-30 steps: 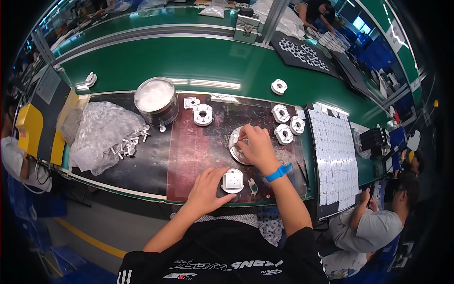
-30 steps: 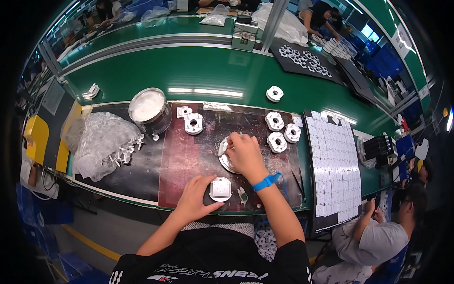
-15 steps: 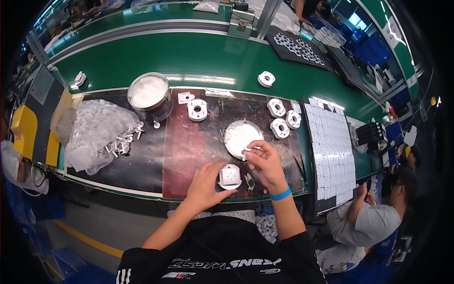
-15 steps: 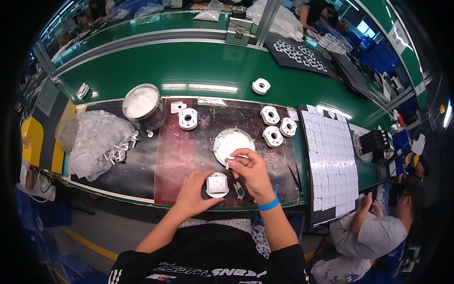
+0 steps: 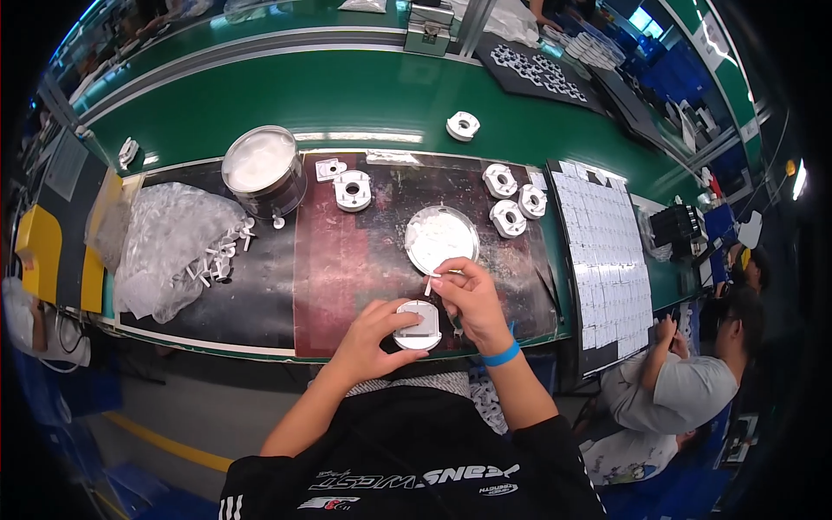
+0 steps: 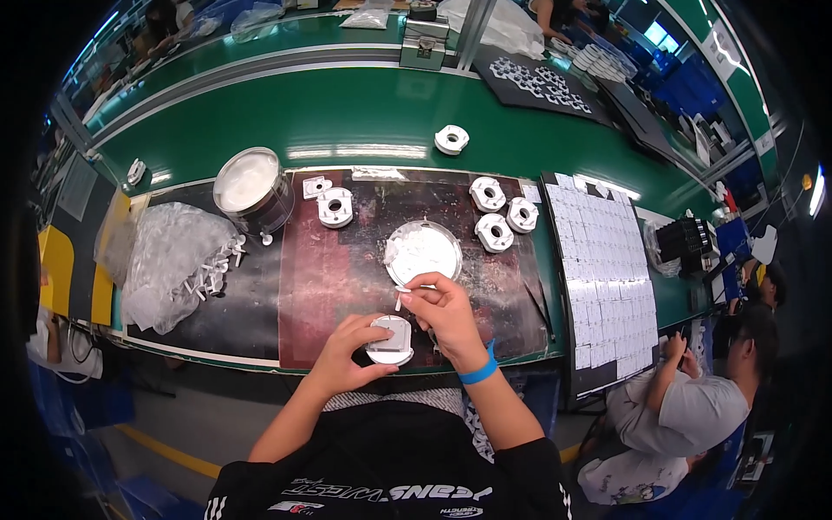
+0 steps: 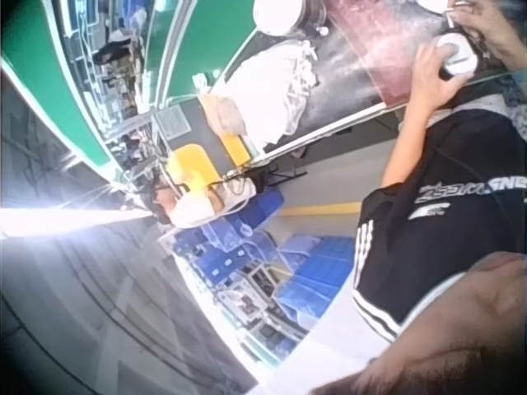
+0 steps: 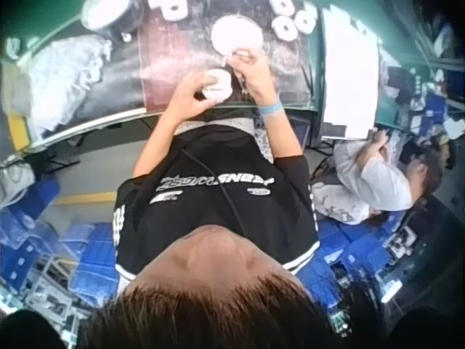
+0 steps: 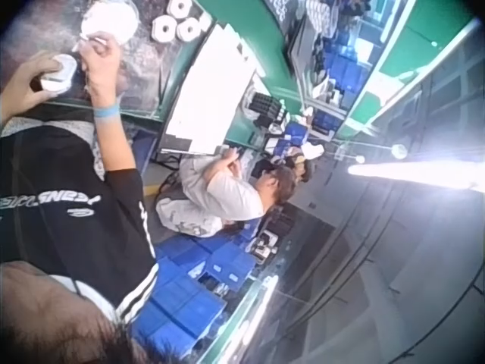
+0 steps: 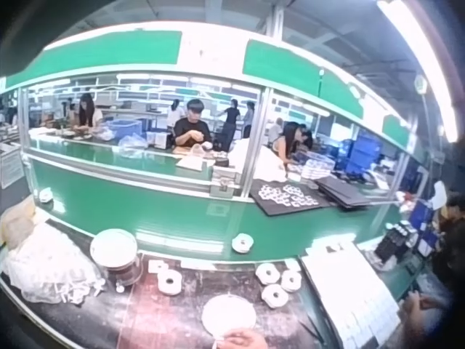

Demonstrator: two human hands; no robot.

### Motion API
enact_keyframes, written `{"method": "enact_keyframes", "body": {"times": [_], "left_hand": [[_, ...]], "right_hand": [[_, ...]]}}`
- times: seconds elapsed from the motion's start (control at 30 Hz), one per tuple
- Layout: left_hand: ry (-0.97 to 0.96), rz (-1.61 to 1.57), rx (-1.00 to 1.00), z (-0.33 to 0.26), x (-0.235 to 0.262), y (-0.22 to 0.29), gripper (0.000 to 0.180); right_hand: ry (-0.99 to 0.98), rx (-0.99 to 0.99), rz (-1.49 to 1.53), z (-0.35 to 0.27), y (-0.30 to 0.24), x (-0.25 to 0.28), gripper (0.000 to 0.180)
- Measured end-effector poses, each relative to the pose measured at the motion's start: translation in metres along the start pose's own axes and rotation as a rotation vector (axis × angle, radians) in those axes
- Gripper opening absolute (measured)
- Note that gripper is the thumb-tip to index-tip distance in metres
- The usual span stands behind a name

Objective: Assembling LED components by applying thermal paste to housings and precisely placing LED chips onto them using tweezers.

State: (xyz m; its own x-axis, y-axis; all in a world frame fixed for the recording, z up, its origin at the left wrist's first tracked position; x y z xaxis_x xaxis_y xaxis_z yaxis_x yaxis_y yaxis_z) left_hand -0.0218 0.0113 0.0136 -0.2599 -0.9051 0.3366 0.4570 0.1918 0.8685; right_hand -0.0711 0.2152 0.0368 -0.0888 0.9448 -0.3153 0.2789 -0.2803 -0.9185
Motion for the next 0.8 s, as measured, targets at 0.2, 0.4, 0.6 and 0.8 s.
{"method": "enact_keyframes", "body": {"times": [0.2,0.4,0.6,0.8], "left_hand": [[-0.006,-0.095,-0.083,-0.002,0.000,-0.001,0.060],[0.005,-0.112,-0.107,-0.002,0.002,-0.001,0.061],[-0.006,-0.105,-0.100,-0.004,0.001,-0.001,0.060],[-0.006,-0.104,-0.101,-0.002,0.001,0.001,0.060]], "right_hand": [[-0.022,-0.050,0.011,-0.005,0.008,-0.005,0.020],[-0.027,-0.075,0.066,-0.007,0.011,-0.008,0.021],[-0.031,-0.062,0.077,-0.009,0.012,-0.008,0.021],[-0.042,-0.051,0.067,-0.009,0.008,-0.008,0.020]]}}
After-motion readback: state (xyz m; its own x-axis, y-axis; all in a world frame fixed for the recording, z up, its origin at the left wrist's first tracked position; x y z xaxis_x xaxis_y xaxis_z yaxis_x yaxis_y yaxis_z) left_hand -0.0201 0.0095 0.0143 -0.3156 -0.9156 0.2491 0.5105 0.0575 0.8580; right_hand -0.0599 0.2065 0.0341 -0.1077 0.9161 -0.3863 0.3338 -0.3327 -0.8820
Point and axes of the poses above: each hand's wrist, its own z-axis towards the middle knuckle, its own x-axis out of the back of the hand, y = z × x, the point moved 3 cm from there along z, towards the middle knuckle, and after that the axes turned 1 degree about -z, right-handed, at the moved point
